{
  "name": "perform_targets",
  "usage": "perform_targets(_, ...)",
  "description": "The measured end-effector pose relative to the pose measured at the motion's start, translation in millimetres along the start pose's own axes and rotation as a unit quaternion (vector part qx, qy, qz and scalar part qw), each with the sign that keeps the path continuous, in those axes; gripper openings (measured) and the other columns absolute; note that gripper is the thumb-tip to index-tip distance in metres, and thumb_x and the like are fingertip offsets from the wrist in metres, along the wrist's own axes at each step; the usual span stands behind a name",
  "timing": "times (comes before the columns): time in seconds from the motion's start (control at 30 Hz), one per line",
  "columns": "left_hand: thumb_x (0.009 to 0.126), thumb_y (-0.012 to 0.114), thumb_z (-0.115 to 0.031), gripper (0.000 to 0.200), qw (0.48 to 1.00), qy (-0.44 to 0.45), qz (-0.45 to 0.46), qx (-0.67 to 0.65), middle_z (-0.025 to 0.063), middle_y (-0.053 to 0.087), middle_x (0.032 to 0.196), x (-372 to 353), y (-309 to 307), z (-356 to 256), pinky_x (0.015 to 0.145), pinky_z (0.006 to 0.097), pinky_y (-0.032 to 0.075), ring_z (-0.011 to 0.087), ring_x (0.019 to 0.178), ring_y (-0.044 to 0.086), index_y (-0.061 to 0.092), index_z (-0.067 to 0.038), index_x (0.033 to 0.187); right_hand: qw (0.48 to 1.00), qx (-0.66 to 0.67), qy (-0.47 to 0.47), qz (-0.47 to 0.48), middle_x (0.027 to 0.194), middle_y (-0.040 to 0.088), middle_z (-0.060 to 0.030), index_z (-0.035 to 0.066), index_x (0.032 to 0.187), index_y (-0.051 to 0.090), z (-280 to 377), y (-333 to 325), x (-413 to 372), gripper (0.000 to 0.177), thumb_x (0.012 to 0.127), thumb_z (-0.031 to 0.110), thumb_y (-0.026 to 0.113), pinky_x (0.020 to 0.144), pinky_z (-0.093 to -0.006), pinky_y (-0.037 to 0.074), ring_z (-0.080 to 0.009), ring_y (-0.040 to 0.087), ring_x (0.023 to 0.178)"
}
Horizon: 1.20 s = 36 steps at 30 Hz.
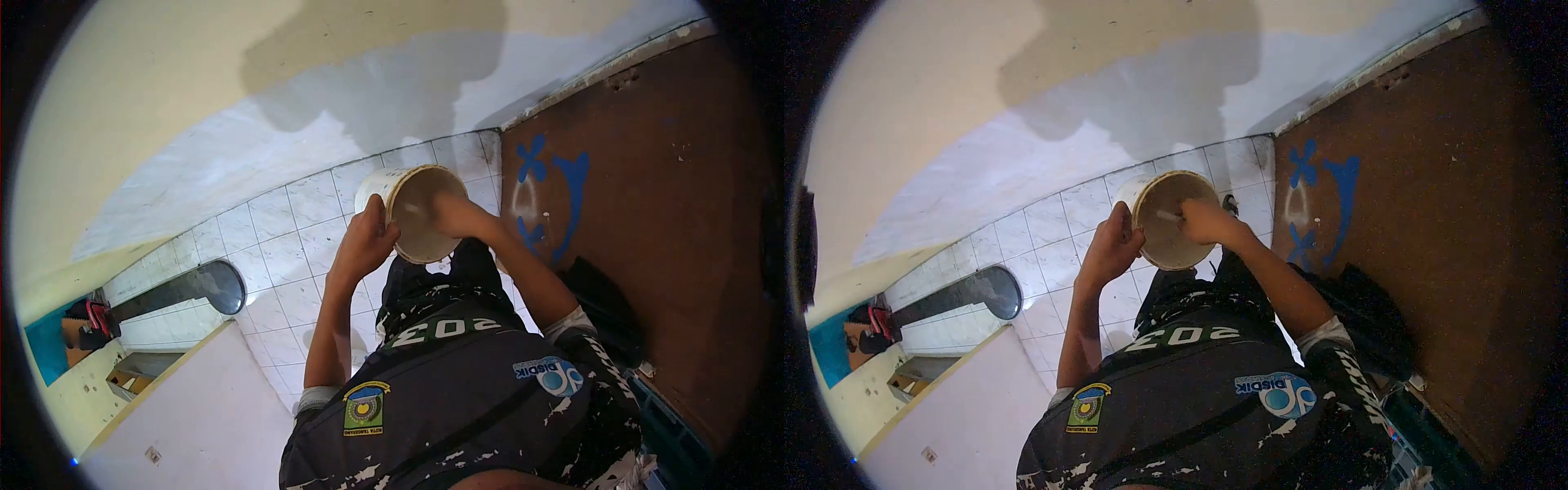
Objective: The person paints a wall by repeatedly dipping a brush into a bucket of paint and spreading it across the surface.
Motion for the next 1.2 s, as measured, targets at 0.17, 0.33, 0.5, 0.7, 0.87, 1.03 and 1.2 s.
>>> perform_targets(0.17, 0.088, 0.062, -0.010, 0.026, 0.998, -0.010, -0.037, -0.041, 0.0258, 0.061, 0.077, -43.6, -47.2, -8.7, 0.065, 0.0483, 0.049, 0.0439, 0.074, 0.064, 0.040, 0.000, 0.098, 0.943, 0.273, 0.158, 0.106, 0.076, 0.067, -0.0128, -0.004, 0.114, 0.058, 56.9, -35.0, -51.8, 0.031, 0.098, 0.022, 0.056, 0.051, -0.0324, 0.050, -0.0186, 0.063, 0.056)
perform_targets(0.33, 0.089, 0.062, -0.008, 0.024, 0.992, -0.024, -0.100, -0.073, 0.0178, 0.057, 0.068, -18.7, -38.1, 17.6, 0.054, 0.0428, 0.051, 0.0321, 0.061, 0.065, 0.040, 0.000, 0.094, 0.840, 0.501, 0.169, 0.120, 0.074, 0.064, -0.0076, 0.001, 0.111, 0.058, -4.8, -16.0, -70.6, 0.025, 0.101, 0.023, 0.052, 0.042, -0.0259, 0.042, -0.0110, 0.053, 0.046)
perform_targets(0.5, 0.088, 0.063, -0.006, 0.024, 0.986, 0.013, -0.144, -0.087, 0.0153, 0.055, 0.066, -22.3, -43.6, 27.9, 0.049, 0.0395, 0.051, 0.0270, 0.057, 0.065, 0.040, 0.000, 0.092, 0.676, 0.711, 0.141, 0.137, 0.078, 0.059, -0.0041, 0.003, 0.122, 0.050, -12.7, 6.1, -94.4, 0.032, 0.102, 0.028, 0.053, 0.036, -0.0210, 0.033, -0.0039, 0.042, 0.040)
perform_targets(0.7, 0.089, 0.064, -0.006, 0.025, 0.974, -0.004, -0.164, -0.157, 0.0127, 0.053, 0.064, -26.7, -44.6, 35.9, 0.050, 0.0370, 0.053, 0.0243, 0.056, 0.065, 0.041, 0.000, 0.091, 0.568, 0.805, 0.062, 0.157, 0.077, 0.058, -0.0030, 0.005, 0.120, 0.049, -0.1, 5.7, -87.0, 0.029, 0.104, 0.029, 0.048, 0.031, -0.0158, 0.030, -0.0004, 0.040, 0.038)
perform_targets(0.87, 0.091, 0.064, -0.007, 0.026, 0.988, -0.006, -0.133, -0.073, 0.0128, 0.055, 0.074, -17.1, -43.4, 38.6, 0.053, 0.0360, 0.059, 0.0231, 0.064, 0.067, 0.039, 0.000, 0.092, 0.527, 0.834, 0.066, 0.153, 0.078, 0.058, -0.0030, 0.004, 0.123, 0.050, 9.9, 3.1, -80.4, 0.032, 0.106, 0.029, 0.041, 0.031, -0.0164, 0.031, -0.0018, 0.041, 0.037)
perform_targets(1.03, 0.089, 0.065, -0.009, 0.027, 0.988, 0.006, -0.136, -0.073, 0.0146, 0.057, 0.066, -14.3, -38.8, 27.0, 0.050, 0.0387, 0.056, 0.0271, 0.060, 0.069, 0.040, 0.000, 0.089, 0.500, 0.856, -0.032, 0.126, 0.079, 0.057, -0.0037, 0.006, 0.123, 0.051, 25.7, -43.3, -73.9, 0.032, 0.106, 0.031, 0.043, 0.030, -0.0181, 0.031, -0.0036, 0.040, 0.038)
perform_targets(1.2, 0.089, 0.064, -0.007, 0.025, 0.987, 0.021, -0.126, -0.095, 0.0121, 0.055, 0.068, -1.5, -32.0, 18.8, 0.049, 0.0384, 0.057, 0.0256, 0.058, 0.068, 0.040, 0.001, 0.089, 0.609, 0.780, -0.075, -0.122, 0.080, 0.058, -0.0055, 0.010, 0.117, 0.057, -12.9, -159.4, -88.8, 0.026, 0.103, 0.030, 0.049, 0.039, -0.0210, 0.038, -0.0064, 0.045, 0.045)
Point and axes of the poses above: each hand's wrist, its own x-axis towards the middle knuckle, its own y-axis out of the palm, z = x × y, the point moved 8 cm from there along x, towards the middle knuckle
